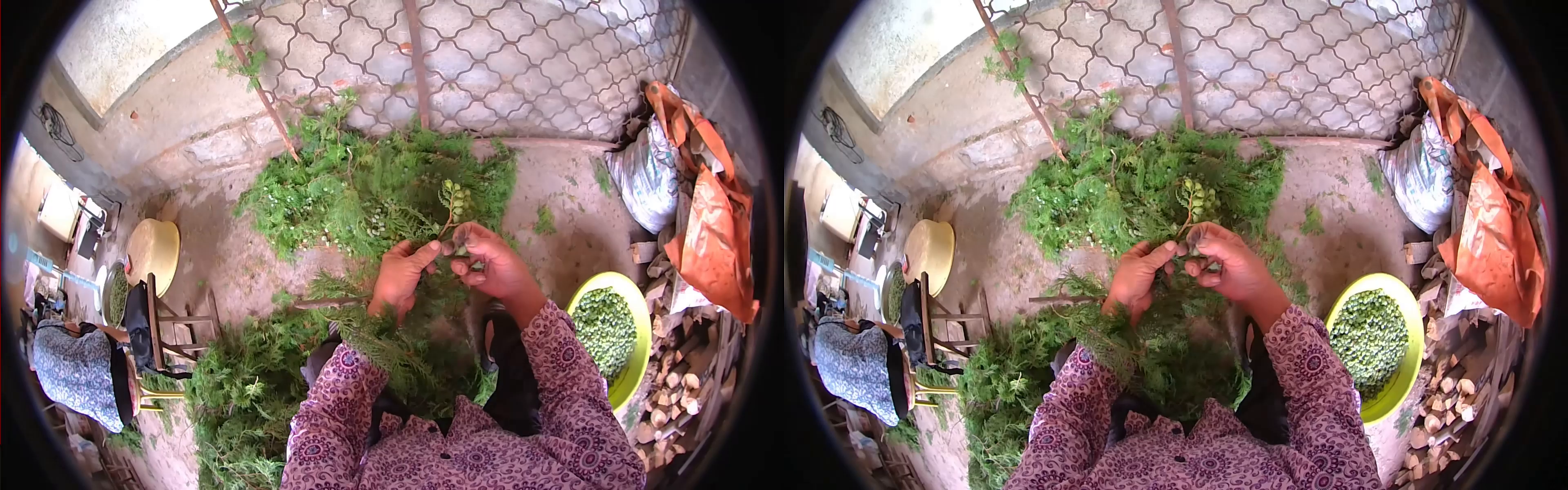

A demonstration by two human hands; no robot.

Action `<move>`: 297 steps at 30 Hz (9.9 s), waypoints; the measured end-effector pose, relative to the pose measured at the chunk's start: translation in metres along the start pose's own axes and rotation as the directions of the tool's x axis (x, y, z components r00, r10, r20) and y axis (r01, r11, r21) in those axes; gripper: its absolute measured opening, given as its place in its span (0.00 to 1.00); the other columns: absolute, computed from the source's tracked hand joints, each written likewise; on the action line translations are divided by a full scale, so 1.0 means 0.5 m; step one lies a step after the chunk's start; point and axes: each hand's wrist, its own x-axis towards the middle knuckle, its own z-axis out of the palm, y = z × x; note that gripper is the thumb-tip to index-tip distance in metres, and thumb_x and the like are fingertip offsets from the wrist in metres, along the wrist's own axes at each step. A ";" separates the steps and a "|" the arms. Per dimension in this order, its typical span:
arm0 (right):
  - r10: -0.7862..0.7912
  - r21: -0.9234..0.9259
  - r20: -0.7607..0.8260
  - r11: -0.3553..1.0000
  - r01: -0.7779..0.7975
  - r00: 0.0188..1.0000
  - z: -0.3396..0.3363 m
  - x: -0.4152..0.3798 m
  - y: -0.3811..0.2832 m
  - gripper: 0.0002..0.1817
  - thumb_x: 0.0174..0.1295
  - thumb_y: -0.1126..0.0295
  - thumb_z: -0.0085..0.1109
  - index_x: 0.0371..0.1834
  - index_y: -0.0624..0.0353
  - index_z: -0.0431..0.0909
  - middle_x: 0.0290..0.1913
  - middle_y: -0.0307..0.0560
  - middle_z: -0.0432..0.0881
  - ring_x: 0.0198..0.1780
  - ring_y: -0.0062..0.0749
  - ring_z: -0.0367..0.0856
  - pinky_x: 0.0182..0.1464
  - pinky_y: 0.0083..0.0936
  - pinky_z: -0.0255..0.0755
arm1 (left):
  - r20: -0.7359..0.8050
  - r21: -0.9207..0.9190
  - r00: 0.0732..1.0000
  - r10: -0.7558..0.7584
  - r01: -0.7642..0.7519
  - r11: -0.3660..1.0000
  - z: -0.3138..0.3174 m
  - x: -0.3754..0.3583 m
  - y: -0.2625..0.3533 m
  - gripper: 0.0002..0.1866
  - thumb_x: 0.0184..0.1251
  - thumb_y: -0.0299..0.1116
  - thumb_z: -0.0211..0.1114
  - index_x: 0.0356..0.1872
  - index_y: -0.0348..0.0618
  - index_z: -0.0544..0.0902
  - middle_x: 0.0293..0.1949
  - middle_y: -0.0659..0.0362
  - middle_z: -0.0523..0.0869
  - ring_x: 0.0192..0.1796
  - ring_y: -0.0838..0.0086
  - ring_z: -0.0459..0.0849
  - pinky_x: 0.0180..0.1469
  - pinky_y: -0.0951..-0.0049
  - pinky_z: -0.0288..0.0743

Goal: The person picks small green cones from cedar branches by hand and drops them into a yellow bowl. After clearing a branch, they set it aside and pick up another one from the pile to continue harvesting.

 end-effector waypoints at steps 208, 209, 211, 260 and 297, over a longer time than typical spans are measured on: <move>0.004 -0.190 -0.088 0.981 -0.021 0.996 -0.035 0.041 -0.040 0.11 0.57 0.63 0.58 0.39 0.56 0.74 0.30 0.30 0.74 0.26 0.14 0.70 0.22 0.11 0.60 | 0.020 -0.270 0.976 0.217 -0.204 0.941 -0.007 -0.024 0.022 0.04 0.58 0.25 0.61 0.32 0.37 0.77 0.26 0.58 0.78 0.22 0.73 0.71 0.23 0.72 0.65; 0.005 -0.188 -0.088 0.982 -0.021 0.996 -0.025 0.039 -0.039 0.11 0.57 0.63 0.58 0.39 0.56 0.74 0.30 0.30 0.74 0.26 0.14 0.70 0.22 0.11 0.60 | 0.032 -0.257 0.974 0.225 -0.210 0.943 -0.008 -0.023 0.020 0.04 0.58 0.25 0.60 0.32 0.37 0.77 0.26 0.58 0.78 0.22 0.74 0.71 0.23 0.72 0.65; 0.014 -0.291 -0.102 0.956 -0.043 0.995 -0.012 0.033 -0.035 0.11 0.58 0.61 0.57 0.40 0.54 0.75 0.31 0.28 0.72 0.26 0.14 0.67 0.22 0.13 0.58 | 0.042 -0.241 0.974 0.225 -0.208 0.948 -0.009 -0.022 0.016 0.04 0.58 0.26 0.60 0.32 0.38 0.77 0.26 0.58 0.78 0.22 0.74 0.71 0.23 0.72 0.65; 0.096 0.080 0.035 0.992 -0.098 0.995 -0.021 0.039 -0.003 0.07 0.56 0.71 0.55 0.37 0.59 0.71 0.29 0.38 0.73 0.24 0.22 0.70 0.18 0.13 0.57 | 0.032 -0.265 0.989 0.143 -0.129 0.956 -0.013 -0.029 0.010 0.04 0.60 0.25 0.57 0.34 0.37 0.77 0.27 0.58 0.79 0.22 0.74 0.72 0.23 0.73 0.66; -0.636 -0.879 0.279 0.134 0.458 0.719 0.003 0.013 -0.012 0.13 0.47 0.73 0.63 0.37 0.60 0.74 0.26 0.42 0.74 0.28 0.30 0.76 0.30 0.27 0.69 | -0.227 0.019 0.948 0.224 -0.226 0.974 0.016 -0.028 0.013 0.01 0.59 0.28 0.60 0.30 0.44 0.77 0.25 0.68 0.77 0.22 0.85 0.69 0.19 0.83 0.65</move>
